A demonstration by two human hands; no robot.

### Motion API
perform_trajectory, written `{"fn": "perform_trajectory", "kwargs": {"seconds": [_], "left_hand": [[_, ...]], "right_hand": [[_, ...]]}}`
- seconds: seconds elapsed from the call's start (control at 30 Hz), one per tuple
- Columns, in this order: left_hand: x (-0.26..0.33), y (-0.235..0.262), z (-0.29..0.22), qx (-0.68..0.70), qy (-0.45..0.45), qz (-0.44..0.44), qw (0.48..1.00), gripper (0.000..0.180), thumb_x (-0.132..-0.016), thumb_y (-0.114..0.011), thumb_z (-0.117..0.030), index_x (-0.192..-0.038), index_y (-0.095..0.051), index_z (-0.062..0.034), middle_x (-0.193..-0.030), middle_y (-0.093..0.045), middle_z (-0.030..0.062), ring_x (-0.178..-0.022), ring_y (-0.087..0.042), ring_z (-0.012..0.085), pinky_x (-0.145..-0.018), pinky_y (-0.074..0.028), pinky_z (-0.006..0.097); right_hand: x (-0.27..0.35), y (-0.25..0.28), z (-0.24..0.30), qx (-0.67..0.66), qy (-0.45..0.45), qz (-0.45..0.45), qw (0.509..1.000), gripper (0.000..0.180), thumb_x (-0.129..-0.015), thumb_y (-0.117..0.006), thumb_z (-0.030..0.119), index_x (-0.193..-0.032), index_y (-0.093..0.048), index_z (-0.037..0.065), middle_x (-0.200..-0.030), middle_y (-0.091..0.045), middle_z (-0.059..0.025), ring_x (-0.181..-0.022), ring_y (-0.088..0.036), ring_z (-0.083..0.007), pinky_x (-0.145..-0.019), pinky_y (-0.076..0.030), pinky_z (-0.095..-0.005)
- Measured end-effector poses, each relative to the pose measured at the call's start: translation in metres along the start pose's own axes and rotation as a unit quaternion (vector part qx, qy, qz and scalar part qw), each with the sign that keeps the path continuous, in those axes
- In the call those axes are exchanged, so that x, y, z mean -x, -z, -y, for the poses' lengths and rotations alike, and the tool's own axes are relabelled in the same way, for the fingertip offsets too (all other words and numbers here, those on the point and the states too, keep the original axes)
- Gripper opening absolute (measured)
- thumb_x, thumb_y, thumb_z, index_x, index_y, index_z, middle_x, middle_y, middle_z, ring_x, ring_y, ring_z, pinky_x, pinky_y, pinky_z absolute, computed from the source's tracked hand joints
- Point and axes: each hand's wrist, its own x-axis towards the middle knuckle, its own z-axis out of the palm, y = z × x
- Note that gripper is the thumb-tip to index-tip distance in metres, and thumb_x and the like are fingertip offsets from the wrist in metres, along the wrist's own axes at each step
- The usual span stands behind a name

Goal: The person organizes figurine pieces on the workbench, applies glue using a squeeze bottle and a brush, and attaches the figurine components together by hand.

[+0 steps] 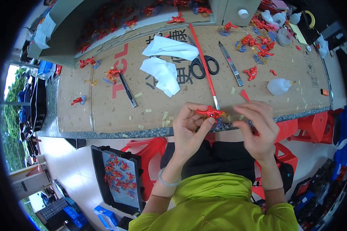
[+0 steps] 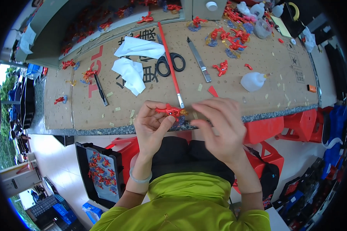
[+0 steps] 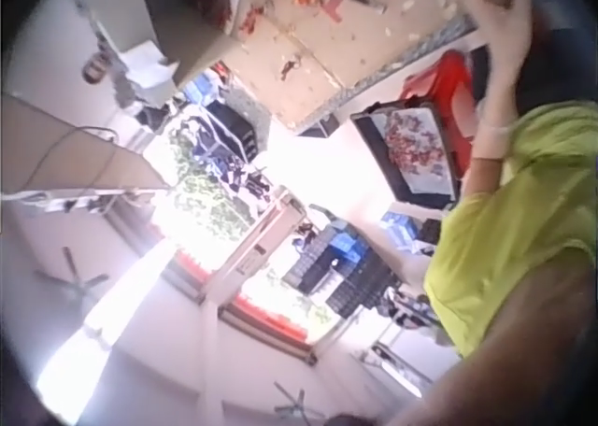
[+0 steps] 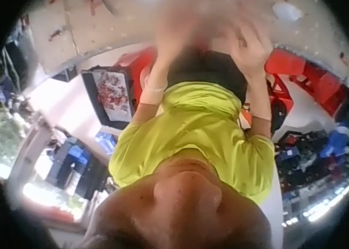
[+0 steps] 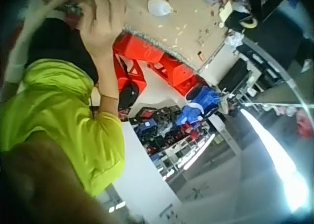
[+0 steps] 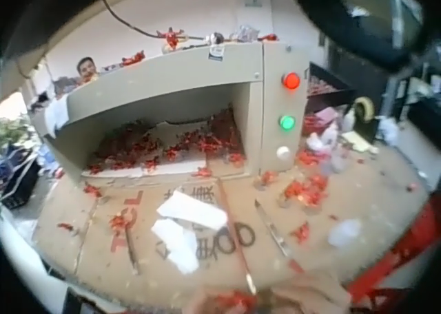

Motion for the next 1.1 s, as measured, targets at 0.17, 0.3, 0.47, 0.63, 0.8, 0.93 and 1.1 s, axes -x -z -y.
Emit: {"fn": "perform_trajectory", "kwargs": {"seconds": [0.17,0.3,0.47,0.63,0.8,0.93,1.1], "left_hand": [[0.003,0.001,0.004,-0.015,0.003,0.014,1.0,0.026,-0.081,-0.057,0.012,-0.103,-0.047,0.0051,-0.098,-0.06,0.0132,-0.092,-0.061,0.0149,-0.08,-0.05,0.025],[0.006,0.002,0.009,-0.025,-0.045,0.018,0.998,0.025,-0.079,-0.06,0.012,-0.101,-0.05,0.006,-0.098,-0.061,0.015,-0.091,-0.061,0.0161,-0.08,-0.051,0.026],[0.007,0.006,0.01,-0.036,-0.066,0.019,0.997,0.023,-0.078,-0.061,0.011,-0.099,-0.052,0.007,-0.098,-0.061,0.0165,-0.091,-0.062,0.0183,-0.079,-0.052,0.028],[0.003,0.011,0.01,-0.036,-0.108,0.048,0.992,0.022,-0.078,-0.061,0.011,-0.098,-0.053,0.0072,-0.098,-0.061,0.0179,-0.091,-0.062,0.0195,-0.079,-0.052,0.028],[0.004,0.014,0.01,-0.037,-0.094,0.034,0.994,0.021,-0.077,-0.062,0.01,-0.096,-0.053,0.007,-0.097,-0.06,0.0167,-0.089,-0.062,0.0187,-0.079,-0.051,0.028],[0.003,0.013,0.007,-0.012,-0.08,0.032,0.996,0.022,-0.077,-0.063,0.01,-0.097,-0.053,0.0069,-0.097,-0.059,0.016,-0.089,-0.061,0.0182,-0.078,-0.051,0.028],[0.004,0.019,0.004,-0.006,-0.055,0.036,0.998,0.02,-0.078,-0.061,0.01,-0.095,-0.051,0.0066,-0.097,-0.059,0.0167,-0.085,-0.063,0.0198,-0.073,-0.054,0.028]], "right_hand": [[-0.003,-0.017,-0.016,-0.082,0.004,0.045,0.996,0.02,-0.065,-0.073,0.003,-0.084,-0.066,0.002,-0.079,-0.064,-0.0085,-0.074,-0.06,-0.0227,-0.071,-0.044,-0.0323],[-0.007,-0.017,-0.018,-0.154,-0.013,0.067,0.986,0.017,-0.064,-0.074,0.003,-0.08,-0.068,0.001,-0.072,-0.065,-0.008,-0.066,-0.061,-0.021,-0.065,-0.043,-0.0307],[-0.006,-0.025,-0.029,-0.236,-0.006,0.072,0.969,0.017,-0.062,-0.075,0.002,-0.078,-0.07,0.002,-0.072,-0.065,-0.0081,-0.065,-0.061,-0.0201,-0.063,-0.043,-0.0291],[-0.01,-0.027,-0.029,-0.25,0.025,0.069,0.965,0.019,-0.06,-0.076,0.001,-0.078,-0.07,0.001,-0.072,-0.064,-0.0076,-0.066,-0.061,-0.0202,-0.062,-0.043,-0.0295],[-0.015,-0.028,-0.025,-0.231,0.046,0.064,0.97,0.02,-0.058,-0.076,0.0,-0.077,-0.069,0.001,-0.072,-0.063,-0.0073,-0.067,-0.06,-0.0209,-0.061,-0.044,-0.0306],[-0.019,-0.027,-0.022,-0.236,0.05,0.066,0.968,0.02,-0.058,-0.076,-0.001,-0.076,-0.069,0.001,-0.072,-0.063,-0.0073,-0.067,-0.06,-0.0212,-0.061,-0.044,-0.0304],[-0.024,-0.028,-0.021,-0.268,0.006,0.104,0.958,0.016,-0.062,-0.074,-0.003,-0.077,-0.07,0.0,-0.071,-0.064,-0.0083,-0.065,-0.06,-0.0197,-0.057,-0.045,-0.0284]]}}
